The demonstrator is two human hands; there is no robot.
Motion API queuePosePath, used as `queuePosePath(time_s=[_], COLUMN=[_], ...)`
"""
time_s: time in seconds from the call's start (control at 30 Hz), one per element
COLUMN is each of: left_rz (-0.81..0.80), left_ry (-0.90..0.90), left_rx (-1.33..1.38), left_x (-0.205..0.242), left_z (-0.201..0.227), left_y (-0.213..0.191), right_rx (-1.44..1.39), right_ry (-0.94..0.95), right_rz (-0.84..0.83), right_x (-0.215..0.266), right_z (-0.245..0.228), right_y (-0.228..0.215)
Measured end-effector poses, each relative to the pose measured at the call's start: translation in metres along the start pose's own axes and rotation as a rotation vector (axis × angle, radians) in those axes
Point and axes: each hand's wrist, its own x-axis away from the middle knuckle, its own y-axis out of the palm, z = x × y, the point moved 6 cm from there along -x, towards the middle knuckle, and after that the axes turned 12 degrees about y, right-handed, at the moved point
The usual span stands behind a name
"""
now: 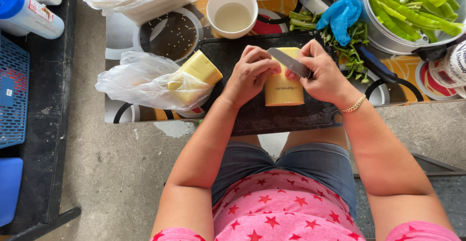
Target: The person unpackages cheese, cuts it into thick blocks, then slices it into smaller sticks on a cutting board, placing some pieces onto a plate.
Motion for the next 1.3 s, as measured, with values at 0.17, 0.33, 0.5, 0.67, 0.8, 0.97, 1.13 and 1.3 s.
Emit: queuePosePath(time_s=[0.17,0.33,0.5,0.67,0.8,0.97,1.13,1.3], left_rz=[0.002,0.046,0.006,-0.067,-0.054,-0.116,-0.183,0.011], left_ry=[0.0,-0.036,-0.174,-0.13,-0.141,-0.138,-0.133,0.028], left_rx=[-0.006,0.056,0.168,0.126,0.121,0.027,-0.122,-0.479], left_x=[0.002,0.002,0.008,0.01,0.013,0.014,0.004,-0.01], left_z=[-0.001,-0.007,-0.019,-0.017,-0.023,-0.026,-0.012,0.035], left_y=[0.0,-0.007,-0.011,-0.003,-0.006,-0.002,-0.006,-0.013], right_rx=[0.08,-0.001,-0.124,-0.13,-0.305,-0.34,-0.328,-0.38], right_ry=[-0.028,0.042,0.03,0.171,0.365,0.464,0.498,0.486], right_rz=[-0.055,-0.063,-0.011,-0.073,-0.114,-0.124,-0.091,-0.063], right_x=[0.0,0.006,0.015,0.022,0.024,0.031,0.033,0.036], right_z=[0.003,0.019,0.032,0.044,0.058,0.072,0.08,0.072], right_y=[0.003,-0.004,-0.025,-0.024,-0.026,-0.029,-0.028,-0.024])
